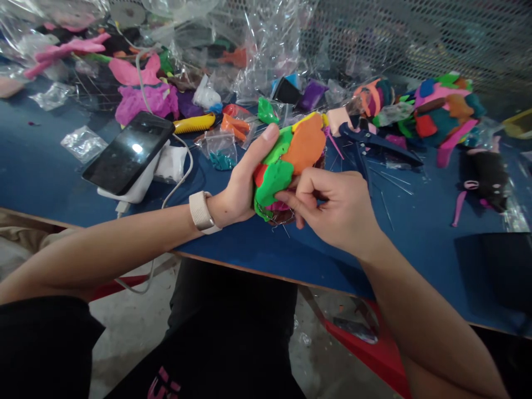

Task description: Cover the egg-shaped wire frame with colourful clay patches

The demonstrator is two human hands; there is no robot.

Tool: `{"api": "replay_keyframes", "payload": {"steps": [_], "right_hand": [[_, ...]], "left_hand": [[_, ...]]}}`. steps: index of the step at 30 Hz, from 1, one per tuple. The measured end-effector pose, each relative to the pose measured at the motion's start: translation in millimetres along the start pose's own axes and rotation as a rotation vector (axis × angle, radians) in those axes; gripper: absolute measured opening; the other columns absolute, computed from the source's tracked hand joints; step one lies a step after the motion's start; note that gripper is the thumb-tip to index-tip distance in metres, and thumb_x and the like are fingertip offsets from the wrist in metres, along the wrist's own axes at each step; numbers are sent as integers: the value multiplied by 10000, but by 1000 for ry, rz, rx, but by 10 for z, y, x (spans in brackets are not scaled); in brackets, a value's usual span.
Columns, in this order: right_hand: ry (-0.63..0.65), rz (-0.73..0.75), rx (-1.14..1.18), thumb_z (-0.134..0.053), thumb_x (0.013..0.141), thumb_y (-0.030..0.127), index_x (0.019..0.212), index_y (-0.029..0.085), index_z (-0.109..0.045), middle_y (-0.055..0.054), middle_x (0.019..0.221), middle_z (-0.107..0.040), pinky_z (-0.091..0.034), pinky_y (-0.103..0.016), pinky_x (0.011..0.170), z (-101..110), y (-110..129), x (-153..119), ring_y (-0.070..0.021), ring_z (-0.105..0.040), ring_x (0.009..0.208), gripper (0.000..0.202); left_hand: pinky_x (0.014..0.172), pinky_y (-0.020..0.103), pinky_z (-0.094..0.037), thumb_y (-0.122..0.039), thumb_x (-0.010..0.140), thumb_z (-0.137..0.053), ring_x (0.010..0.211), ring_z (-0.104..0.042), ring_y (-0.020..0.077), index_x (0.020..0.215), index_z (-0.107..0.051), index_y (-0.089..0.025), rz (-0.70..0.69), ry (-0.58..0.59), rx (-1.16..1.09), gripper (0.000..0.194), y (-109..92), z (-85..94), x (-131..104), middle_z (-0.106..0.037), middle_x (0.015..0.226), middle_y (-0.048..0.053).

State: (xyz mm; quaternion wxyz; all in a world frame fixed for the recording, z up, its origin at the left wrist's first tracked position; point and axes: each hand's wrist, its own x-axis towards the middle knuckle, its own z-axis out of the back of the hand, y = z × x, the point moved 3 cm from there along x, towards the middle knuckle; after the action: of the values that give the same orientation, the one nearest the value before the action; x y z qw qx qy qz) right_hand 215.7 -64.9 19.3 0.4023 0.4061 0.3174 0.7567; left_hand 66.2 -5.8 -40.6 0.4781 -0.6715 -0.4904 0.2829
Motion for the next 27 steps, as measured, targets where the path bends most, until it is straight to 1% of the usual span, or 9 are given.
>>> {"api": "replay_keyframes", "payload": {"steps": [5,8,11,14,17,20,23,25,27], "right_hand": [[-16,20,-93,-829,1121,553,707,284,-471,52,595,-582,-468,-372,537,17,4,-3,-155,-526,508,610],[1,85,-167,-855,1114,464,731,271,-473,51,630,-571,-433,-360,562,57,-6,18,-143,-488,541,574],[39,189,-167,-892,1082,323,764,261,-455,66,672,-558,-397,-334,567,70,-18,27,-124,-466,571,544],[55,169,-152,-885,1073,265,765,263,-442,63,677,-525,-389,-341,578,60,-39,15,-132,-455,589,539],[44,39,-138,-899,1073,362,744,268,-443,44,666,-497,-405,-366,582,56,-52,-8,-155,-453,600,570],[38,-49,-98,-939,1039,436,741,269,-461,45,655,-481,-407,-370,559,52,-41,-21,-151,-430,585,587],[26,-92,20,-1005,963,500,782,277,-499,66,657,-481,-389,-351,514,17,-35,-16,-128,-413,544,581],[-13,-136,110,-1044,898,577,819,285,-509,72,686,-490,-396,-334,497,-26,-48,-13,-124,-438,546,614],[-71,-174,162,-1048,868,647,825,287,-492,66,712,-490,-415,-324,498,-70,-62,-17,-126,-455,570,664]], "left_hand": [[912,415,-789,-776,1173,-442,1357,-841,402,1289,-803,-251,31,8,-20,648,-28,-19,26,-861,1211,74],[939,409,-779,-780,1164,-465,1341,-839,396,1230,-794,-226,47,-11,-82,647,-58,-39,25,-849,1187,83],[926,386,-770,-740,1169,-499,1329,-838,376,1198,-776,-228,78,-78,-167,583,-85,-57,-5,-824,1130,64],[907,377,-763,-708,1178,-514,1331,-836,374,1096,-759,-230,118,-119,-227,543,-114,-87,-41,-809,1091,56],[947,401,-761,-658,1188,-537,1309,-845,367,949,-721,-222,138,-47,-283,530,-152,-140,-51,-821,1087,58],[992,439,-760,-603,1210,-522,1286,-855,358,894,-697,-220,118,45,-370,526,-191,-183,-49,-823,1048,57],[1000,448,-752,-612,1202,-541,1302,-843,370,936,-700,-219,134,-21,-353,501,-195,-161,-47,-819,1037,56],[965,450,-752,-650,1180,-581,1284,-836,387,986,-714,-211,175,-80,-300,498,-176,-132,-44,-819,1047,73],[896,440,-752,-687,1168,-598,1214,-845,386,1013,-721,-207,192,-106,-285,519,-158,-109,-39,-812,1027,89]]}}
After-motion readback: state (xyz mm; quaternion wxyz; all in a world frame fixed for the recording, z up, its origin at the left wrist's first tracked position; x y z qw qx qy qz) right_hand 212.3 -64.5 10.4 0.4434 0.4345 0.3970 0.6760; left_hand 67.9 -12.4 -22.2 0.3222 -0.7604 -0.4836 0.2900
